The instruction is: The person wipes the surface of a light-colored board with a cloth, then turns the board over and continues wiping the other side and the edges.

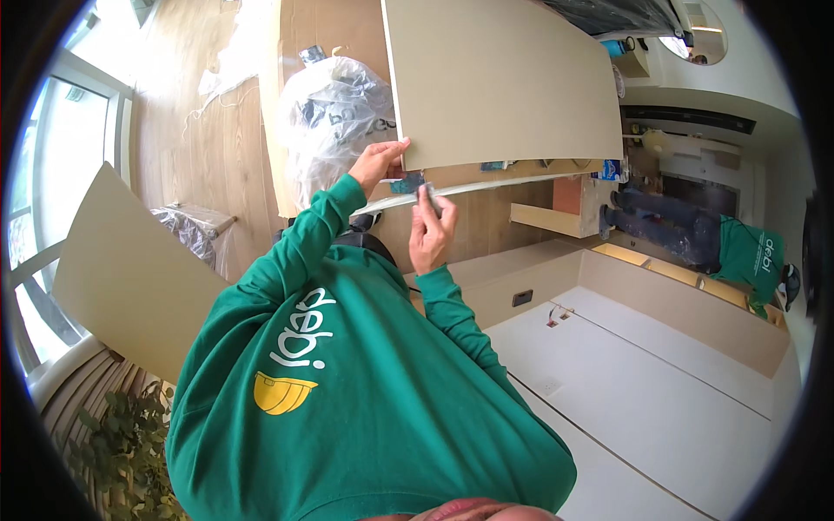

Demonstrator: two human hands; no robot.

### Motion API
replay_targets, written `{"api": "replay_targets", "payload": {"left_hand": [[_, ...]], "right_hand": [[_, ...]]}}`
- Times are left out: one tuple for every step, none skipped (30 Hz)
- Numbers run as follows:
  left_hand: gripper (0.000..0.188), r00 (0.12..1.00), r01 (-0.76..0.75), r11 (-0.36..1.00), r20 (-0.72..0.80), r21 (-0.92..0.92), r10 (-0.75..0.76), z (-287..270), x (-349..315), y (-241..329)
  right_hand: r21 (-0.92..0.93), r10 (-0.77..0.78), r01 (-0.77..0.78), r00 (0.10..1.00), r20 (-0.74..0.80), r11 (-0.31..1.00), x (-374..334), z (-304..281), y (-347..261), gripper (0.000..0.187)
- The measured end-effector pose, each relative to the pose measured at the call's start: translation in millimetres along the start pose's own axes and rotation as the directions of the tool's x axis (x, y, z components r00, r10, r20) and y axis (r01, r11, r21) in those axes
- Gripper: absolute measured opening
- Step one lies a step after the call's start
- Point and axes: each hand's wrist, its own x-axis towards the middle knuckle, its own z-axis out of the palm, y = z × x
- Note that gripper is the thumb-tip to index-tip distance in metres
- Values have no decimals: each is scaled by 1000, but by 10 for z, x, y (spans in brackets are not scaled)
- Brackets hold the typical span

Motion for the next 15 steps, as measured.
{"api": "replay_targets", "payload": {"left_hand": [[38,1000,3,1000,-5,2,-3,-13,5,-15],[37,1000,9,1000,-6,-5,-9,-11,5,-10],[37,1000,16,1000,-9,-11,-16,-14,-11,6],[36,1000,24,1000,-12,-16,-24,-7,-22,18],[35,1000,17,999,-22,-29,-18,3,-33,25],[36,1000,13,1000,1,-26,-13,-24,2,-13],[37,1000,8,1000,23,-24,-7,-66,49,-54],[37,999,0,1000,36,-21,0,-149,90,-113],[38,999,2,1000,45,-14,-2,-205,111,-160],[38,999,4,1000,54,-8,-3,-264,126,-205],[38,998,7,1000,70,1,-7,-231,120,-158],[37,1000,13,1000,29,-9,-13,-176,114,-126],[36,1000,19,1000,-12,-19,-19,-108,96,-111],[35,998,28,999,-46,-29,-30,2,49,-61],[34,997,28,1000,-75,-12,-29,88,-4,0]], "right_hand": [[-26,4,-5,999,-33,1000,38,-7,98,39],[-56,7,-11,998,-69,998,91,-2,166,39],[-64,22,-27,996,-84,998,153,6,164,41],[-66,29,-36,995,-91,997,228,33,170,41],[-67,36,-43,995,-96,997,304,77,181,40],[-70,40,-48,994,-104,996,375,107,194,40],[-95,14,-26,992,-123,995,436,125,202,38],[-93,-28,21,997,-73,995,440,158,148,37],[-92,-71,68,997,-27,993,445,197,59,37],[-88,-114,116,993,19,989,438,230,-14,36],[-74,-153,155,988,21,985,410,234,-36,36],[-50,-41,40,999,-28,998,447,200,40,37],[-19,74,-75,995,-74,997,515,133,186,37],[12,190,-190,974,-120,982,592,44,312,37],[-78,184,-201,965,-187,976,657,-4,418,39]]}}
